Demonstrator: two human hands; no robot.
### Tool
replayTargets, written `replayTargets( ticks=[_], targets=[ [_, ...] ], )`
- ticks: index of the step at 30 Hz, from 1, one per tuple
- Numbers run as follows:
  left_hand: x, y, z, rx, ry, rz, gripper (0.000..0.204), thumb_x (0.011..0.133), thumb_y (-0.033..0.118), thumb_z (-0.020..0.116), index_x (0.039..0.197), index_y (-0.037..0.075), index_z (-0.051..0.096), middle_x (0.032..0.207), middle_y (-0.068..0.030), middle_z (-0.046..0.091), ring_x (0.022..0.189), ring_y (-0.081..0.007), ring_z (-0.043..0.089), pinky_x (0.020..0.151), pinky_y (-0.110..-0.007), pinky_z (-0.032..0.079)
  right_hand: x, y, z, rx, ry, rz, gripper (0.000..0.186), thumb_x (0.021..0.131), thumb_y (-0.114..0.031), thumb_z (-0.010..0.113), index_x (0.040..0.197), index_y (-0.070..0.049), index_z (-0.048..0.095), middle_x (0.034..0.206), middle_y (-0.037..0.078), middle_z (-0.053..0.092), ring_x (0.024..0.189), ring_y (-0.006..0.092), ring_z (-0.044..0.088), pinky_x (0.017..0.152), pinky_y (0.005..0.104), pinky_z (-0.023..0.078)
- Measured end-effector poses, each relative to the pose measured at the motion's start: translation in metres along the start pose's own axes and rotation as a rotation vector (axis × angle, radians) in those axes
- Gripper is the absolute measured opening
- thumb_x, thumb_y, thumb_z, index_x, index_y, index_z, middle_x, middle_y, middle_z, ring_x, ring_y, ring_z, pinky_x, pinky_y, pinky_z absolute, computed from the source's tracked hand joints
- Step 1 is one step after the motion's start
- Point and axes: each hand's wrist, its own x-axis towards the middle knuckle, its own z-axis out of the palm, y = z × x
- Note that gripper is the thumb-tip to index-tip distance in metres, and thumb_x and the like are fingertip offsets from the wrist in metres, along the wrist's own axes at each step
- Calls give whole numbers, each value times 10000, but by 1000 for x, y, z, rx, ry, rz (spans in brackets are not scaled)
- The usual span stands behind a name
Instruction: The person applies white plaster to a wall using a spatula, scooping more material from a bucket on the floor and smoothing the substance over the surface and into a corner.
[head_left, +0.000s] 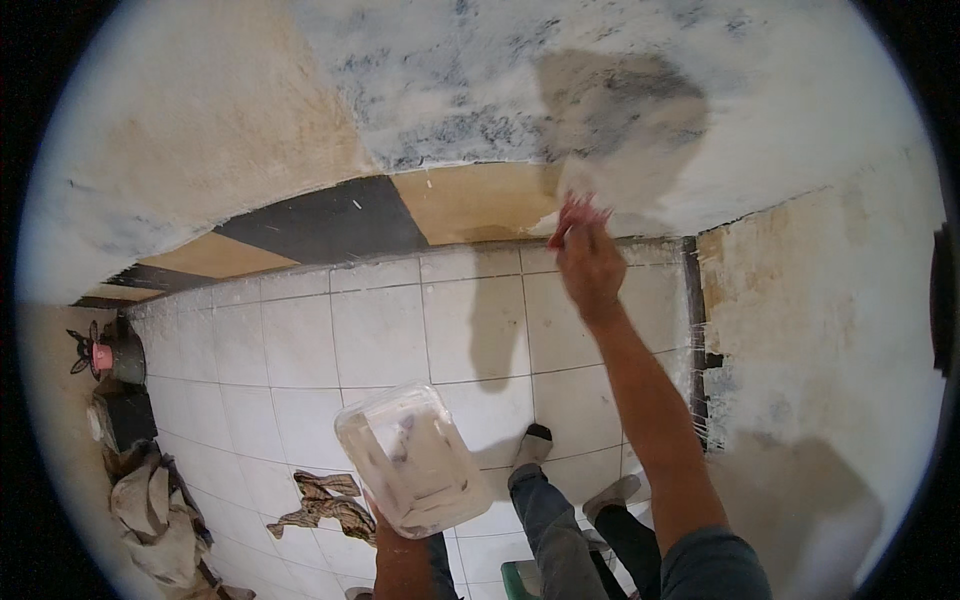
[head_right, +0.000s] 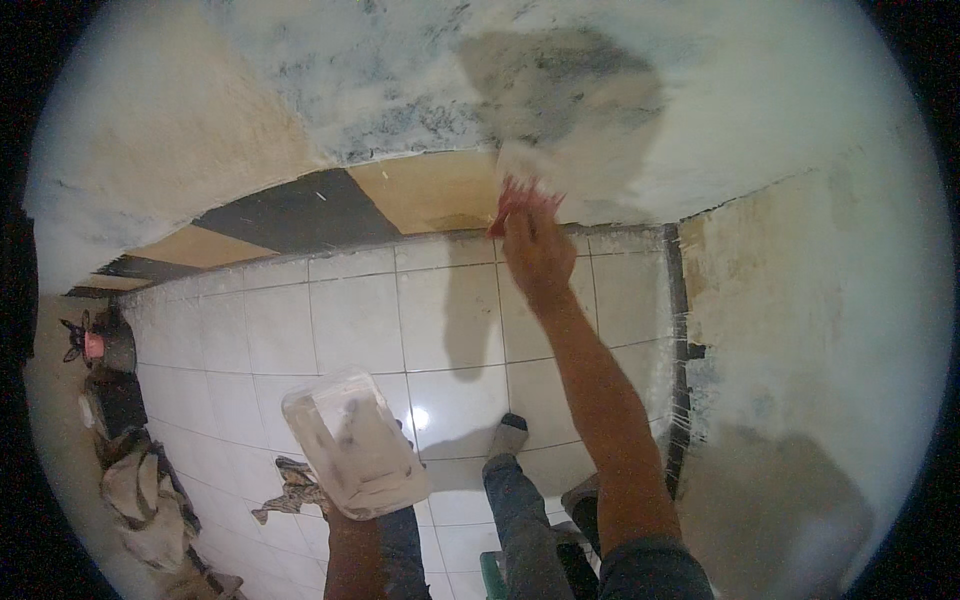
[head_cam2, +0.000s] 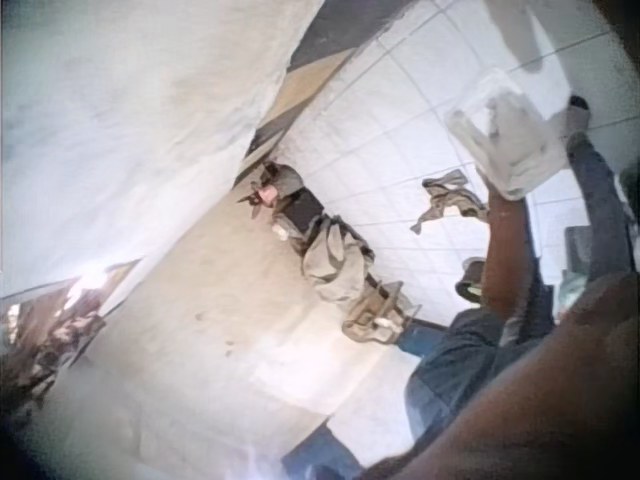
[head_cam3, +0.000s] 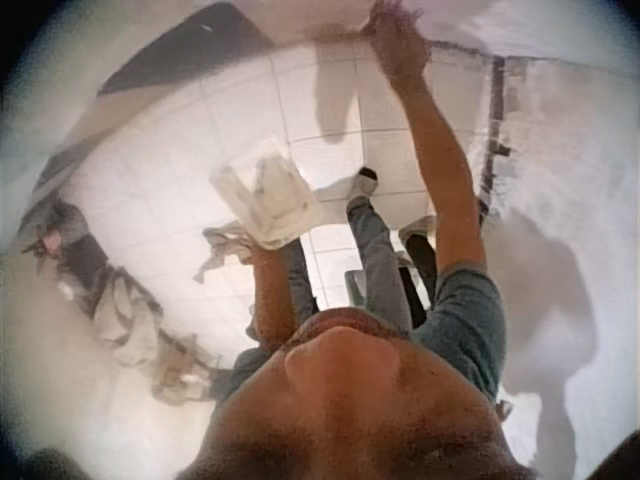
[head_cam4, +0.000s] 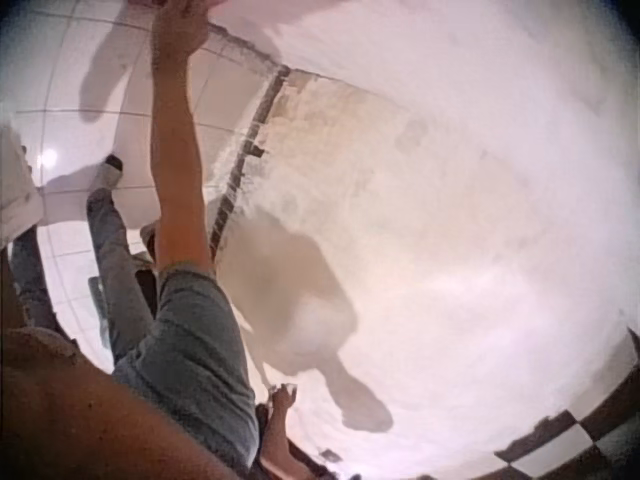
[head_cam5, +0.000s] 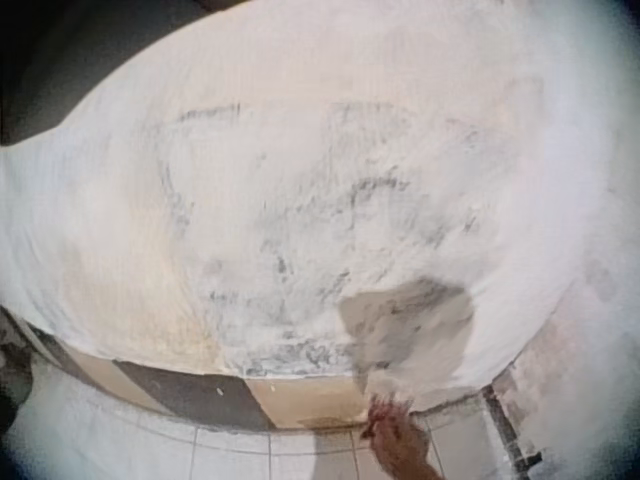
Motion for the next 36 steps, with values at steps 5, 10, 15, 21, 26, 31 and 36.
replayTargets(
  ticks=[5, 10, 15, 21, 26, 31, 36],
  targets=[
    [4, -57, 46, -719, 165, -154, 518, 967, 442, 450, 1342, 86, 413, 1164, -136, 551, 969, -259, 584, 812, -425, 509, -35, 97, 79, -488, -381, -281, 290, 765, -89, 663, 1049, -85, 603, 965, 108, 630, 860, 305, 635, 681, 377, 546],
    [11, -31, 27, -1566, 127, -443, 588, 965, 515, 410, 1340, 62, 413, 1182, -141, 557, 988, -282, 599, 822, -427, 531, -121, 83, 39, -7, -513, 255, 381, 870, -142, 597, 1250, -117, 567, 1050, 123, 624, 951, 306, 638, 761, 455, 547],
    [14, -32, 15, -1771, 29, -424, 616, 961, 533, 407, 1355, 58, 411, 1221, -141, 548, 1035, -293, 588, 860, -437, 523, -44, 85, 11, -93, -3, 655, 111, 802, -92, 634, 872, -31, 574, 802, 140, 591, 694, 312, 578, 646, 392, 491],
    [12, -40, 5, -1799, 5, -344, 629, 959, 541, 401, 1364, 60, 411, 1249, -139, 540, 1073, -295, 574, 891, -444, 509, 31, -59, 136, 216, 91, 460, 181, 816, -137, 620, 963, -41, 579, 922, 127, 615, 830, 283, 585, 768, 410, 489],
    [6, -55, -16, -1788, 62, -292, 640, 957, 548, 397, 1373, 61, 412, 1272, -137, 533, 1104, -297, 562, 917, -450, 497, -17, -264, 159, 148, -323, -300, 339, 875, -296, 613, 1115, -60, 578, 970, 98, 574, 906, 302, 631, 703, 334, 584],
    [-16, -49, -56, -1805, 81, -225, 651, 955, 555, 392, 1381, 62, 412, 1295, -136, 525, 1135, -299, 551, 944, -456, 486, -115, -255, 52, 596, -970, -45, 521, 951, -283, 508, 1412, -69, 393, 1344, 129, 519, 1222, 267, 532, 1013, 375, 453],
    [-32, 7, -76, -1925, -171, -179, 662, 953, 562, 387, 1389, 63, 412, 1318, -134, 518, 1167, -301, 539, 970, -461, 474, -188, -157, -118, 731, -724, 1000, 100, 734, -18, 637, 775, -29, 546, 761, 67, 565, 710, 184, 580, 612, 336, 477]
  ],
)
